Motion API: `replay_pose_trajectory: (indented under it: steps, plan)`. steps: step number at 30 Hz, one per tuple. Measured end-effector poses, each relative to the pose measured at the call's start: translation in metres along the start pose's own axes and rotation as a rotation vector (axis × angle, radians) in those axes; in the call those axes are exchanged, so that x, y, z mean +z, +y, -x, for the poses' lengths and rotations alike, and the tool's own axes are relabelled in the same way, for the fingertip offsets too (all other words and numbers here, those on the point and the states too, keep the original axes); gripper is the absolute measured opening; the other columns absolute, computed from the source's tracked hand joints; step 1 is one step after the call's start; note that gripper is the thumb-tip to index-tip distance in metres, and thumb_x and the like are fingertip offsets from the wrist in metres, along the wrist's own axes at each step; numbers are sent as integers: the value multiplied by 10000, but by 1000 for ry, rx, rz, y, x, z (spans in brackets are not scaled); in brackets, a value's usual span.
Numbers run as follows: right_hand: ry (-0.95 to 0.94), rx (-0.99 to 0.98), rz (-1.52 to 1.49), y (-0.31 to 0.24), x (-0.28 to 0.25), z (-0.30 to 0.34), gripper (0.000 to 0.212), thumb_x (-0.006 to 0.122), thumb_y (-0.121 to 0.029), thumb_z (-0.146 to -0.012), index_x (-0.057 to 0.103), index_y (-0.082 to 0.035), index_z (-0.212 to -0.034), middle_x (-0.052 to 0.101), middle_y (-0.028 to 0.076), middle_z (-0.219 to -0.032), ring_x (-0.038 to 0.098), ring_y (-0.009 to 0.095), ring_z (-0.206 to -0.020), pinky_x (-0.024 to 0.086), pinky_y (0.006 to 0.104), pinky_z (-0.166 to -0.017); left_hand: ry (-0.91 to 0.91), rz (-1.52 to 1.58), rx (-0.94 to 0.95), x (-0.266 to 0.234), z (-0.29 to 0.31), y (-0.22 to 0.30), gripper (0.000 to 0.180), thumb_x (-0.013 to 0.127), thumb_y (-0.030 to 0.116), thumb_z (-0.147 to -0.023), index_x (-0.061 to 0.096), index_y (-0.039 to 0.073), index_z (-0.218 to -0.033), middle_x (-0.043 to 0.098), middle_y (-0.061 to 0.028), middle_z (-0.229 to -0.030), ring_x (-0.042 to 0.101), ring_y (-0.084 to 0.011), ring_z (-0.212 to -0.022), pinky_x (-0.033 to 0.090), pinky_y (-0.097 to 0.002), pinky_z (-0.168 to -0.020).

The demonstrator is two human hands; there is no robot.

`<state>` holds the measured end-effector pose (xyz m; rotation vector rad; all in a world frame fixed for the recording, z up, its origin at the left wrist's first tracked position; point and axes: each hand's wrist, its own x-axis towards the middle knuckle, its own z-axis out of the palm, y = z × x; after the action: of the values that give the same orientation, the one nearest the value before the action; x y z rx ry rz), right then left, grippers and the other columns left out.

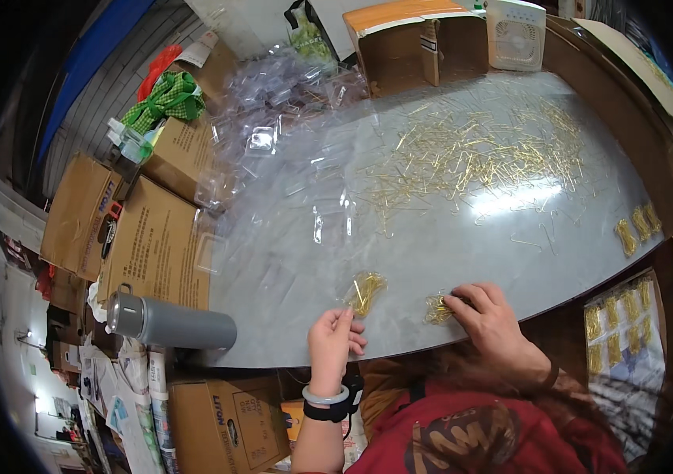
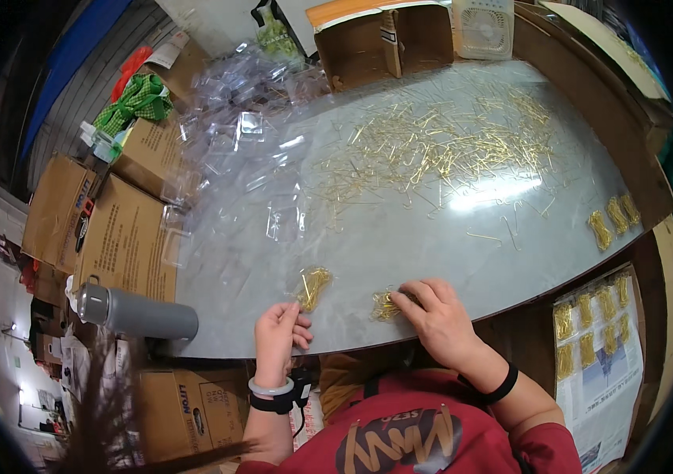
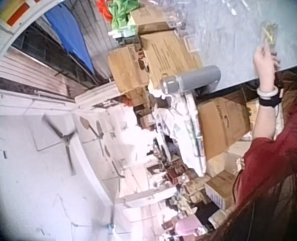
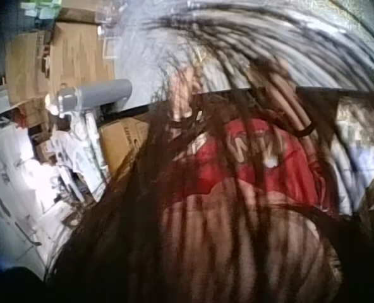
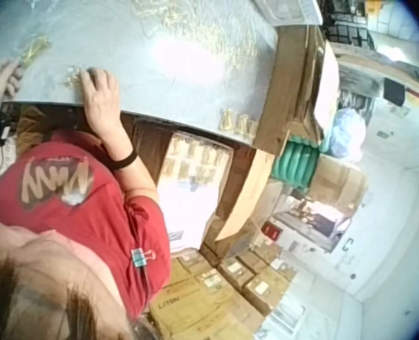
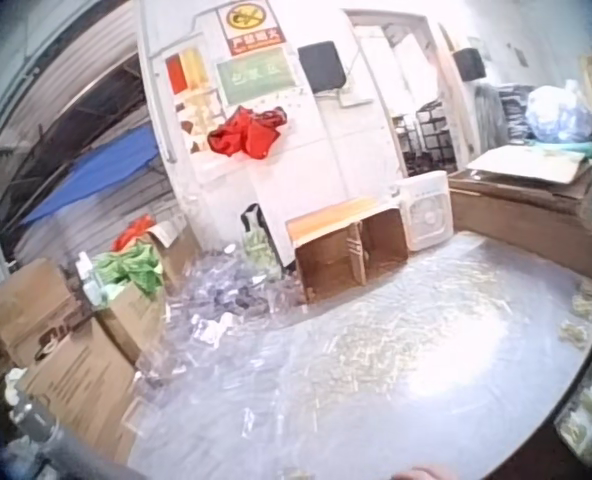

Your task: Sorting and bundling small gold-colored metallic wires on a work table.

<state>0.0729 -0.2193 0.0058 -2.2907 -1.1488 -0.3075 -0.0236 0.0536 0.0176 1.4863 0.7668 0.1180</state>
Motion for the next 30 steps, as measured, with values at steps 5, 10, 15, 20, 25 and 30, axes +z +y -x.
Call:
replay_pose_trajectory:
  steps: [5, 10, 15, 20, 25, 30]
  plan:
    - [30, 11, 20, 4, 4, 1, 441, 628, -49, -798, 652, -59, -1238, 621, 99, -1197, 577, 304, -1111, 471, 420, -979, -41, 85, 61, 7, 18, -6, 197, 582, 152, -1043, 597, -39, -994, 674, -116, -891, 691, -175, -674, 589, -277, -621]
    - [2, 36, 59, 6, 2, -9, 422, 640, -50, -793, 650, -55, -1215, 637, 88, -1179, 587, 285, -1097, 480, 402, -950, -359, 221, -174, -1, 64, -1, 137, 548, 74, -1036, 592, -36, -965, 645, -115, -1115, 713, -209, -844, 629, -330, -747]
    - [33, 52, 32, 6, 8, -9, 379, 642, -50, -822, 646, -49, -1201, 638, 90, -1175, 587, 287, -1086, 481, 401, -939, -567, 327, -251, -5, 78, -26, 115, 550, 11, -1017, 590, -38, -922, 582, -132, -1176, 676, -197, -967, 640, -422, -900]
    - [44, 83, 46, 6, 6, -13, 337, 659, -58, -849, 647, -41, -1185, 635, 99, -1149, 584, 298, -1057, 480, 405, -930, -369, 447, -131, 9, 69, -32, 26, 552, -33, -999, 567, -45, -1016, 552, -131, -1190, 667, -211, -986, 641, -459, -892]
    - [90, 97, 77, 8, 4, -14, 320, 693, -73, -853, 655, -39, -1169, 636, 98, -1129, 587, 297, -1041, 482, 407, -922, -132, 449, 54, 36, 61, -7, 536, 534, -22, -1000, 226, 23, -1435, 588, -151, -1070, 679, -242, -911, 648, -468, -856]
    - [114, 114, 74, 10, 5, -12, 302, 704, -93, -857, 664, -48, -1153, 641, 85, -1114, 591, 289, -1027, 483, 409, -905, -218, 315, -168, 29, 55, 18, 746, 505, 59, -1030, 6, 61, -1585, 628, -179, -1008, 683, -240, -761, 654, -386, -704]
